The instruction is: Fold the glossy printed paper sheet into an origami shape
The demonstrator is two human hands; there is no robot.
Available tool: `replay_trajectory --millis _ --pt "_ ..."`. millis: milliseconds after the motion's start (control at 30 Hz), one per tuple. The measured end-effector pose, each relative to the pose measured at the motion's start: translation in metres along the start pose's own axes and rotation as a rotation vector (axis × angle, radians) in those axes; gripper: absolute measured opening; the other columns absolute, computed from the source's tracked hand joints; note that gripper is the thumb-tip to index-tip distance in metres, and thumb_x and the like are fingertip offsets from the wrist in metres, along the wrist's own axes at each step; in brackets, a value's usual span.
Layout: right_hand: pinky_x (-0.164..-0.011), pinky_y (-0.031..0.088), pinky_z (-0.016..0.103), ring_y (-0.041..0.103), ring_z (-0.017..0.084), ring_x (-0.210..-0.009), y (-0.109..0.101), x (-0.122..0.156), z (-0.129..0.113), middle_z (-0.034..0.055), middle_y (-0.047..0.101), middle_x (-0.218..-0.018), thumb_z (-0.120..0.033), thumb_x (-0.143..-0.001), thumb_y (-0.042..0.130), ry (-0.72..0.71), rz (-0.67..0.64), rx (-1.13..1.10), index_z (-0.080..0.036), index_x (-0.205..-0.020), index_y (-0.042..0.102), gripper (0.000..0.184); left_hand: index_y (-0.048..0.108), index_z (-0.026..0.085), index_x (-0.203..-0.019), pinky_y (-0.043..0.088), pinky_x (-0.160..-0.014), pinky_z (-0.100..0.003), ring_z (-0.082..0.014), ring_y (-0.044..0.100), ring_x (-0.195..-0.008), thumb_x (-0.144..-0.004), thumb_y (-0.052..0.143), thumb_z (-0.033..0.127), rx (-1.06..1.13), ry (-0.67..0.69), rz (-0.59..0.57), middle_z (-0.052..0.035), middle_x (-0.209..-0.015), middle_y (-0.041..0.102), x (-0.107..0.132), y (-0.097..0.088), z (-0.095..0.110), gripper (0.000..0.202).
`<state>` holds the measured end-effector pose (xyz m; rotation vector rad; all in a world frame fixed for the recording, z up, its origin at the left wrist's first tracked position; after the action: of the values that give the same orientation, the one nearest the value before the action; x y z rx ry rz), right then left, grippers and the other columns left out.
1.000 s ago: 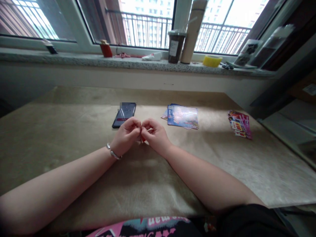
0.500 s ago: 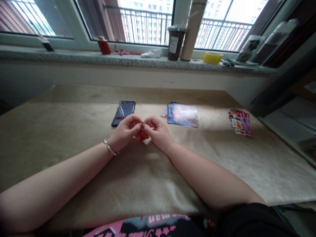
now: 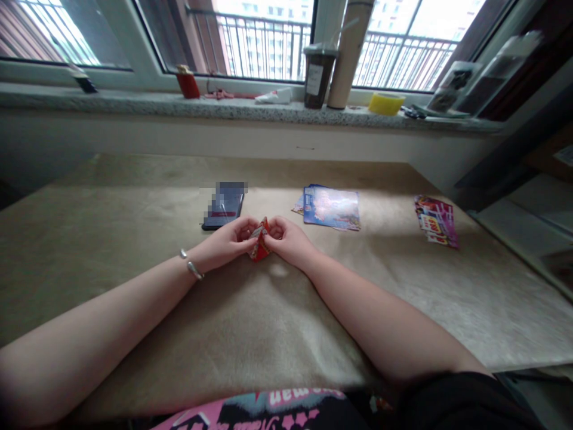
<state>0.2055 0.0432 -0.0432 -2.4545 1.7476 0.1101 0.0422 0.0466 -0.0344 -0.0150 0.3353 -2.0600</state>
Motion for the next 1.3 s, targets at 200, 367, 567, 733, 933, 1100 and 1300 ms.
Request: replay_trajectory --millis 200,367,567,733,933,1100,1300 --pt "-0.052 0.045 0.023 0.058 0.010 -0.057 0.000 0.001 0.000 -0.0045 0.060 -0.070 -0.041 -0.072 0.067 -0.034 0.113 -0.033 -0.021 -0.086 0.052 0.029 0.048 0.017 -0.109 0.049 -0.054 -0.018 -0.0098 0.062 -0.062 -0.079 0.065 0.026 0.184 0.002 0.055 -0.0004 -0.082 0.062 0.000 0.007 -0.001 0.035" --pt "-0.048 0.045 0.022 0.058 0.009 -0.052 0.000 0.002 -0.001 -0.0054 0.061 -0.071 -0.035 -0.070 0.069 -0.035 0.106 -0.051 -0.021 -0.095 0.050 0.034 0.048 0.017 -0.117 0.053 -0.077 -0.025 -0.0156 0.066 -0.089 -0.069 0.071 0.012 0.326 0.044 0.040 -0.0056 -0.098 0.065 -0.001 0.008 0.000 0.053" --pt "-0.057 0.050 0.024 0.064 0.012 -0.067 0.002 0.002 0.002 -0.0026 0.065 -0.077 -0.025 -0.068 0.070 0.021 0.021 -0.113 -0.022 -0.089 0.048 0.030 0.052 0.014 -0.107 0.053 -0.072 -0.025 -0.0138 0.065 -0.079 -0.068 0.073 0.016 0.397 0.021 0.127 -0.0047 -0.092 0.067 -0.003 0.006 -0.003 0.044" --pt "-0.055 0.049 0.023 0.063 0.011 -0.065 -0.001 0.000 0.005 -0.0025 0.065 -0.078 -0.030 -0.067 0.072 0.030 0.075 -0.147 -0.022 -0.086 0.048 0.031 0.053 0.014 -0.104 0.052 -0.067 -0.022 -0.0111 0.064 -0.073 -0.071 0.070 0.016 0.340 -0.072 0.083 -0.0024 -0.087 0.065 -0.002 0.008 0.000 0.037" --pt "-0.069 0.052 0.027 0.065 0.013 -0.075 -0.001 -0.002 0.003 -0.0021 0.066 -0.083 -0.027 -0.066 0.073 0.026 0.040 -0.173 -0.022 -0.088 0.049 0.033 0.051 0.015 -0.103 0.050 -0.061 -0.020 -0.0100 0.062 -0.067 -0.073 0.069 0.018 0.280 -0.068 0.107 -0.0027 -0.086 0.065 -0.001 0.009 0.003 0.035" --pt "-0.058 0.049 0.024 0.063 0.011 -0.066 0.000 -0.002 0.000 -0.0027 0.065 -0.079 -0.023 -0.066 0.071 0.072 0.021 -0.154 -0.021 -0.087 0.048 0.032 0.047 0.015 -0.107 0.050 -0.058 -0.021 -0.0104 0.061 -0.065 -0.076 0.065 0.018 0.231 -0.071 0.098 -0.0015 -0.081 0.063 -0.002 0.009 0.000 0.036" --pt "-0.049 0.042 0.021 0.056 0.008 -0.053 0.002 -0.002 -0.001 -0.0053 0.062 -0.069 -0.025 -0.064 0.073 0.135 0.009 -0.173 -0.020 -0.086 0.048 0.034 0.046 0.015 -0.107 0.048 -0.058 -0.019 -0.0099 0.061 -0.066 -0.074 0.066 0.016 0.211 -0.070 0.105 -0.0020 -0.085 0.062 -0.002 0.011 0.001 0.039"
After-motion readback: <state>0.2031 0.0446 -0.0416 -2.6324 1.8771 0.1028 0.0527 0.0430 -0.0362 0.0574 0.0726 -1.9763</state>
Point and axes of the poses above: each hand's wrist, its own x-axis away from the middle knuckle, its own y-axis out of the palm, z = x × y, the point moved 1 cm from there along -x, towards the middle knuckle
